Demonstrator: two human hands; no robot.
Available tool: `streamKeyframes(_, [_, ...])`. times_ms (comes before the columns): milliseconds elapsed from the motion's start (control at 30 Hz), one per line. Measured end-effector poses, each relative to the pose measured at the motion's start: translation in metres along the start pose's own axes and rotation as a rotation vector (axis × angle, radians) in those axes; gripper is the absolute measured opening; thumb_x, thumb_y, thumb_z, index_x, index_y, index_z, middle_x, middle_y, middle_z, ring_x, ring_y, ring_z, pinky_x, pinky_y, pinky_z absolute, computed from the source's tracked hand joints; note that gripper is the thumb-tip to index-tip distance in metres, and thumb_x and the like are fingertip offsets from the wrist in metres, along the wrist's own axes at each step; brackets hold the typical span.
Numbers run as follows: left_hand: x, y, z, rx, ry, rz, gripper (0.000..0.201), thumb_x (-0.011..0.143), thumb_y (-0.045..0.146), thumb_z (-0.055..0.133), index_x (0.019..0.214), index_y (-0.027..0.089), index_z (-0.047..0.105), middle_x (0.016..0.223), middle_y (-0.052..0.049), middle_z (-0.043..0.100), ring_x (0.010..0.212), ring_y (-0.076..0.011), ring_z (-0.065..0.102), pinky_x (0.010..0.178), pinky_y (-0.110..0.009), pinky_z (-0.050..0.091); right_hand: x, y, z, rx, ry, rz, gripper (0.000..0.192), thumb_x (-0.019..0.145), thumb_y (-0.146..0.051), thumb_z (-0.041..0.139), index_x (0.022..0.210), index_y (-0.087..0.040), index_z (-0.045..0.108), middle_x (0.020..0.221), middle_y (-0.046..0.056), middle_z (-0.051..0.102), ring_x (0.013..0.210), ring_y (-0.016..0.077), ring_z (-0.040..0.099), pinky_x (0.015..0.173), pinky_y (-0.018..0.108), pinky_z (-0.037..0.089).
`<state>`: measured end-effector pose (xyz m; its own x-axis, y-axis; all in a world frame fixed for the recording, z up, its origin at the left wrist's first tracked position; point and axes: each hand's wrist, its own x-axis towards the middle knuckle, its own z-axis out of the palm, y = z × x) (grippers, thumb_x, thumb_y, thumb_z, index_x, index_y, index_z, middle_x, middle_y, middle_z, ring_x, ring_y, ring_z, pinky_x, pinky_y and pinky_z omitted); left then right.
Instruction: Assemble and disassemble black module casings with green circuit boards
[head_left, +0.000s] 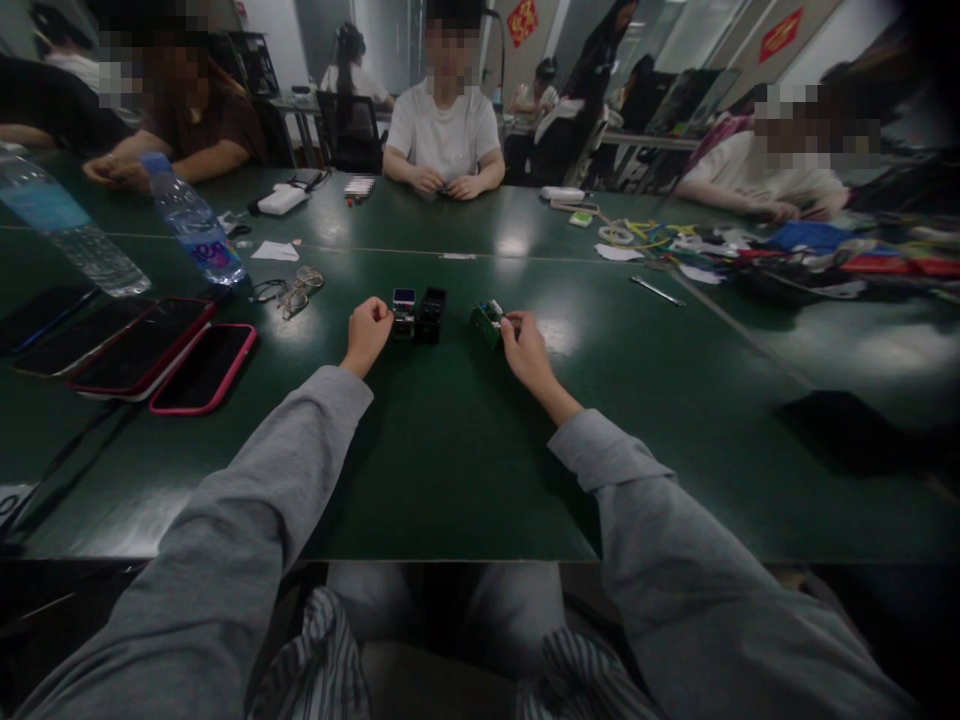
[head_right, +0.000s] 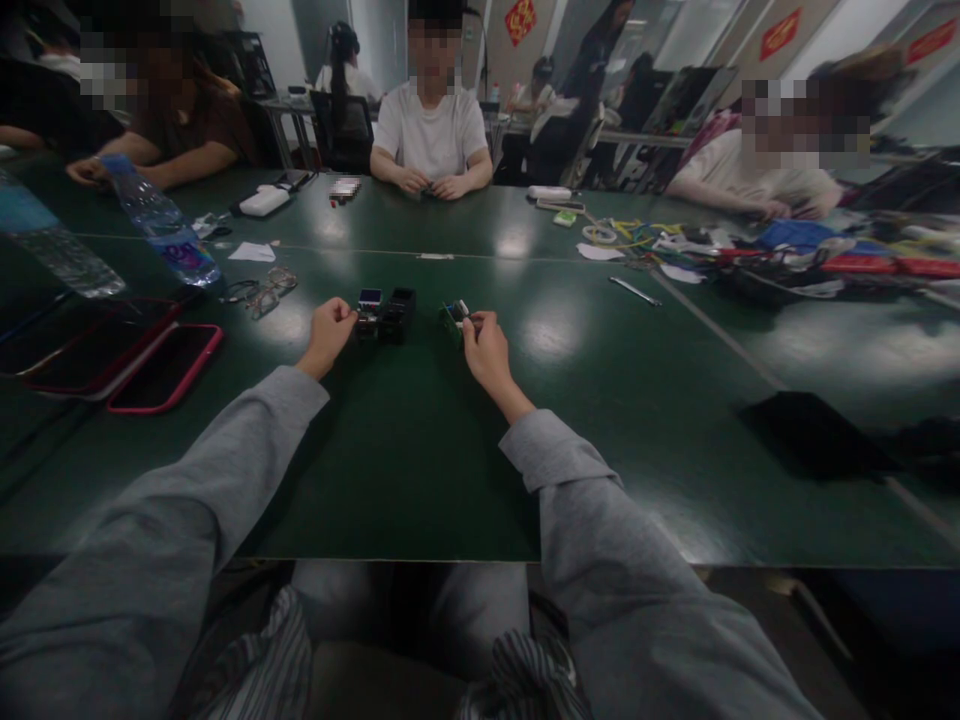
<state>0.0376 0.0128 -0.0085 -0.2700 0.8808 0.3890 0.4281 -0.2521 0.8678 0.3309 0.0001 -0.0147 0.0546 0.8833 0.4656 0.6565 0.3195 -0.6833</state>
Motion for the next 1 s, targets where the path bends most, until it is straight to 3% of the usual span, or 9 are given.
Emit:
streamKeyframes(267, [-0.0004, 0.0012, -0.0003, 0.022, 0.005, 0.014, 0.023, 0.073, 0.008, 0.057, 0.063, 0.02, 0.041, 0.06, 0.004, 0.045, 0.057, -0.0112, 0.043, 0.058, -0.027, 0.032, 0.0, -0.0027, -0.0005, -0.027, -0.02, -0.005, 0.034, 0.094, -0.043, 0.04, 0.112, -0.017, 0.051, 0.103, 0.017, 0.069, 0.099, 0.0305, 0.065, 0.089, 0.048, 0.049])
streamKeyframes(1000, [0.0018, -0.0035, -0.0005, 0.037, 0.004, 0.051, 0.022, 0.074, 0.01, 0.057, 0.063, 0.02, 0.041, 0.059, 0.004, 0.046, 0.057, -0.0111, 0.044, 0.058, -0.027, 0.032, -0.0029, -0.0081, -0.0033, -0.143, -0.069, -0.06, 0.041, 0.097, -0.046, 0.033, 0.12, -0.017, 0.051, 0.11, 0.018, 0.067, 0.104, 0.0329, 0.064, 0.09, 0.052, 0.048])
